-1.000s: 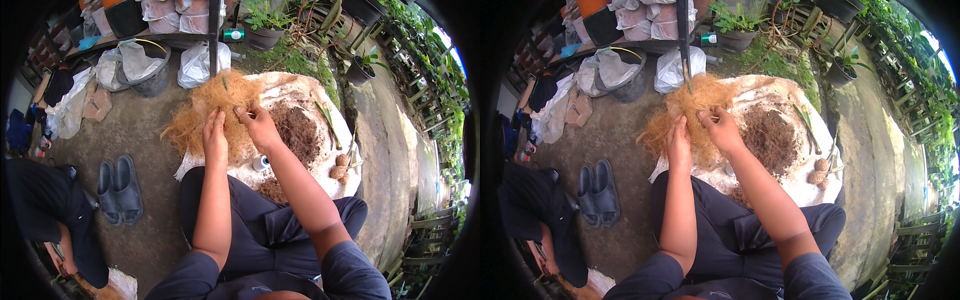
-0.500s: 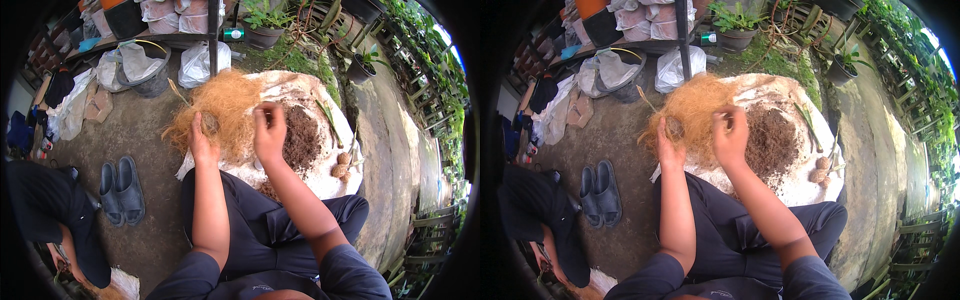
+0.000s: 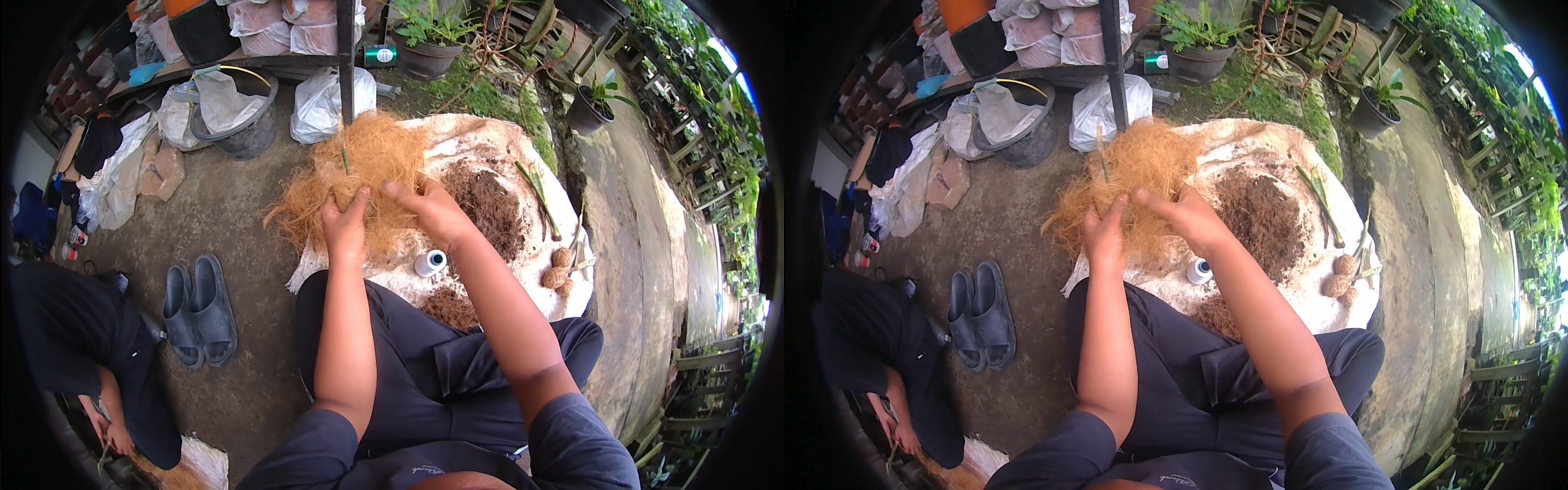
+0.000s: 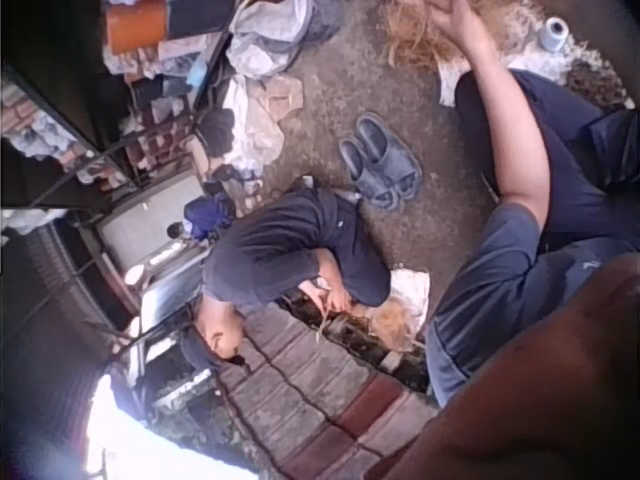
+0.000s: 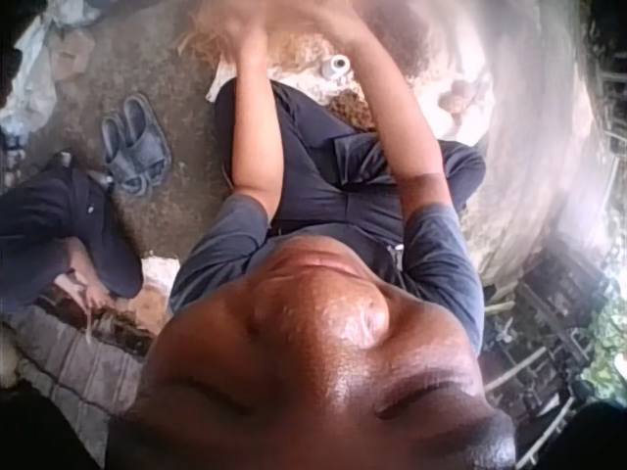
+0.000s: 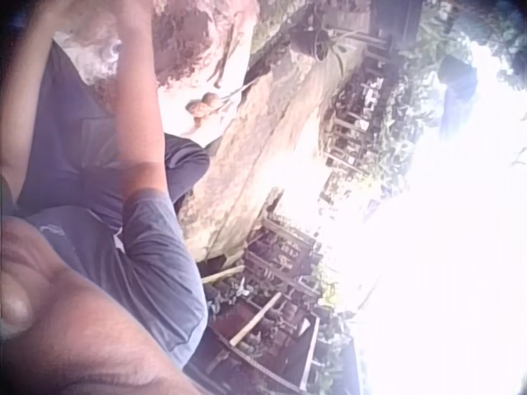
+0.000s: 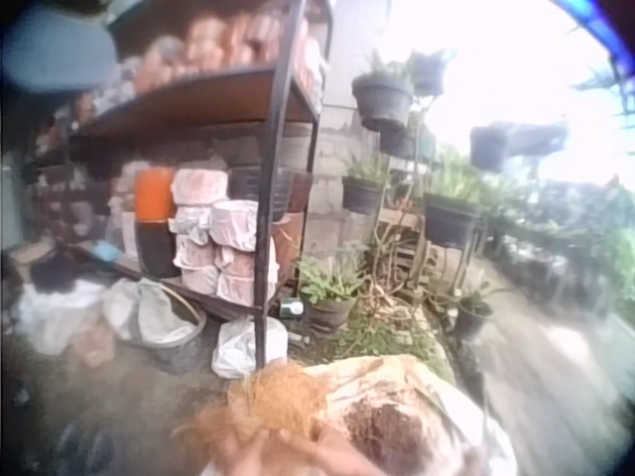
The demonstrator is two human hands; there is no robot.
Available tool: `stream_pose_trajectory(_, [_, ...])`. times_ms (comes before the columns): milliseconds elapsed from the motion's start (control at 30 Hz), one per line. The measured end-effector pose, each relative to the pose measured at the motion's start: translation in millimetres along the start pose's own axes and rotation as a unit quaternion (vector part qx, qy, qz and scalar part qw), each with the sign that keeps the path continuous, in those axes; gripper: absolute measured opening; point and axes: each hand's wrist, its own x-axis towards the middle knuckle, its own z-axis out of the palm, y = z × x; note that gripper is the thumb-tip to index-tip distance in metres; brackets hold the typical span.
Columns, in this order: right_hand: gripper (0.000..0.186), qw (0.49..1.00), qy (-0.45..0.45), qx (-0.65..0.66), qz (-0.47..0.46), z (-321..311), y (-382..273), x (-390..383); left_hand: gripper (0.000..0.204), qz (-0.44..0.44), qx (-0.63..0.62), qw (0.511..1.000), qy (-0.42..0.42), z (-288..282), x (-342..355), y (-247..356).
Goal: The person sits on the ground and repeatedly wraps a small plant with coco fiber, securing it with twine. The person handles the plant, coco fiber, and twine by hand throughout the clip.
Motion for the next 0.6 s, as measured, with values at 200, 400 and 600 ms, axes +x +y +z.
stream_pose_trajectory(200, [0.036, 0.953, 0.103, -0.263, -0.11, 11, -3, 7, 0.05, -0.097, -0.264, 0.956, -0.085, -21, 13, -15])
stream_pose_trajectory(400, [0.031, 0.939, 0.168, -0.268, -0.132, 4, 14, 19, 0.052, -0.068, -0.043, 0.993, -0.091, -6, 3, -13])
stream_pose_trajectory(600, [0.029, 0.965, 0.089, -0.169, -0.182, -5, 7, 16, 0.056, -0.104, -0.069, 0.982, -0.138, -13, 6, -8])
